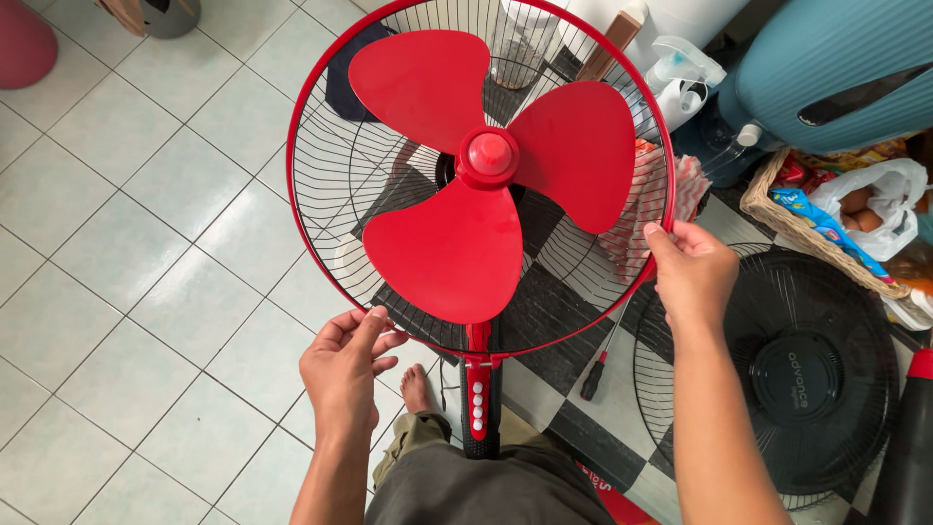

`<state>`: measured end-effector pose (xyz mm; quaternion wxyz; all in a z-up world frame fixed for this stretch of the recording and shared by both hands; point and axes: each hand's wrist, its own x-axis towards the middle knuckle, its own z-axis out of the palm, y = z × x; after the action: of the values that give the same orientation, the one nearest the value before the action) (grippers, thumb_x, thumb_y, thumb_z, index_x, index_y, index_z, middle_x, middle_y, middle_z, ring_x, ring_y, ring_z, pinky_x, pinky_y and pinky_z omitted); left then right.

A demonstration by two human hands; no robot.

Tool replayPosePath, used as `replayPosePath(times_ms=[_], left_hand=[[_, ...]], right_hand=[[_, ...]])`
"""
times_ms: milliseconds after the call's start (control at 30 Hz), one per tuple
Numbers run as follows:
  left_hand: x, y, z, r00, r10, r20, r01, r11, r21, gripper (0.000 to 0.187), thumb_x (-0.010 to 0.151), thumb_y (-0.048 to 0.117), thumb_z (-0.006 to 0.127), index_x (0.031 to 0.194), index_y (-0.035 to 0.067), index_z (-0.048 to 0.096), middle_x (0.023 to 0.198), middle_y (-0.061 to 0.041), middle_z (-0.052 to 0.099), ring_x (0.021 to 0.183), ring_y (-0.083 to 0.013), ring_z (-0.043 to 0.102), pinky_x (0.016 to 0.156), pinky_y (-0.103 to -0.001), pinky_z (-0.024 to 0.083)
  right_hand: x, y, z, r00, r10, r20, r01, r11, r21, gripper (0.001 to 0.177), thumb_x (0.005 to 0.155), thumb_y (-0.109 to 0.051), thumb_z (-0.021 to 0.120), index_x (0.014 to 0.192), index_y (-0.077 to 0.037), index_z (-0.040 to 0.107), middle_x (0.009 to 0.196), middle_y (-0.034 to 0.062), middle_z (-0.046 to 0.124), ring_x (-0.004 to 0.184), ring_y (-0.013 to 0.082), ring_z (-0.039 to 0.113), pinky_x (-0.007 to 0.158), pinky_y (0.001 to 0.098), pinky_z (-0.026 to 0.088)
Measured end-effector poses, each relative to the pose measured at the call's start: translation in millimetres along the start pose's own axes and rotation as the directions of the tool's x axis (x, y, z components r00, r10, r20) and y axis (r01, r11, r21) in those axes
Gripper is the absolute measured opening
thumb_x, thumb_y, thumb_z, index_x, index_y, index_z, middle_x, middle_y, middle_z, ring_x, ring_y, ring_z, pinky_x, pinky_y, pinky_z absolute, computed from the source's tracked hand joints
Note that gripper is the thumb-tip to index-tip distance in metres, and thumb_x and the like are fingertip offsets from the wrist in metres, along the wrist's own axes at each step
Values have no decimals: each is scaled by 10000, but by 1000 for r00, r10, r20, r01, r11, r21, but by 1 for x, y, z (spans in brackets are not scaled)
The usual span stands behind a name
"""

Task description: The person assembles a red pedestal fan by attaching the front protective cage to the fan head. They align the cage, then use a screwdriver to tighten the securing screw at the bottom of the fan head.

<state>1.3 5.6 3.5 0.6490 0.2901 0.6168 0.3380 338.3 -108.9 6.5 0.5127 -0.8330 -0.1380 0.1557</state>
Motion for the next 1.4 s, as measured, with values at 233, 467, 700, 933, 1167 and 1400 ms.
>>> replayPosePath(times_ms=[233,467,700,933,1167,1400], left_hand=[[-2,1,-2,1000,-17,14,18,1000,-18,218,886,163,752,992,-4,658,844,-94,739,722,-170,749,555,-249,516],[0,4,-1,999,-51,2,51,998,-45,230,889,165,744,999,-16,655,852,-103,733,722,-191,753,534,-251,507],[3,5,-1,997,-76,-5,76,997,-30,231,899,170,734,992,-28,659,835,-120,729,707,-218,758,515,-262,500],[6,2,-4,997,-72,9,72,996,-45,245,901,174,730,1005,-38,664,842,-118,721,695,-211,751,510,-268,503],[7,3,-4,995,-95,-11,95,995,-26,243,896,172,735,998,-38,667,834,-128,724,693,-220,752,520,-283,508],[8,1,-5,995,-100,4,100,995,-26,243,898,178,738,982,-41,674,813,-127,731,697,-206,750,534,-279,506]], right_hand=[[6,-7,-9,995,79,56,-72,990,-119,338,968,-367,713,1014,-41,789,740,24,702,545,77,573,436,242,403],[31,-2,-22,967,192,170,-171,976,-132,332,978,-341,643,985,-36,773,777,39,743,567,103,637,452,239,403],[53,4,-24,930,269,249,-238,960,-149,369,984,-367,654,962,-19,774,740,56,708,550,97,580,447,237,394],[58,0,-21,941,268,207,-239,958,-155,386,979,-369,694,935,8,767,740,69,693,537,94,545,443,232,384],[61,-7,-23,961,163,222,-127,978,-167,344,949,-324,724,918,19,729,724,55,691,529,105,592,451,230,391],[74,-7,-21,958,173,230,-132,975,-180,368,946,-349,720,916,17,744,719,43,664,529,103,585,450,231,388]])
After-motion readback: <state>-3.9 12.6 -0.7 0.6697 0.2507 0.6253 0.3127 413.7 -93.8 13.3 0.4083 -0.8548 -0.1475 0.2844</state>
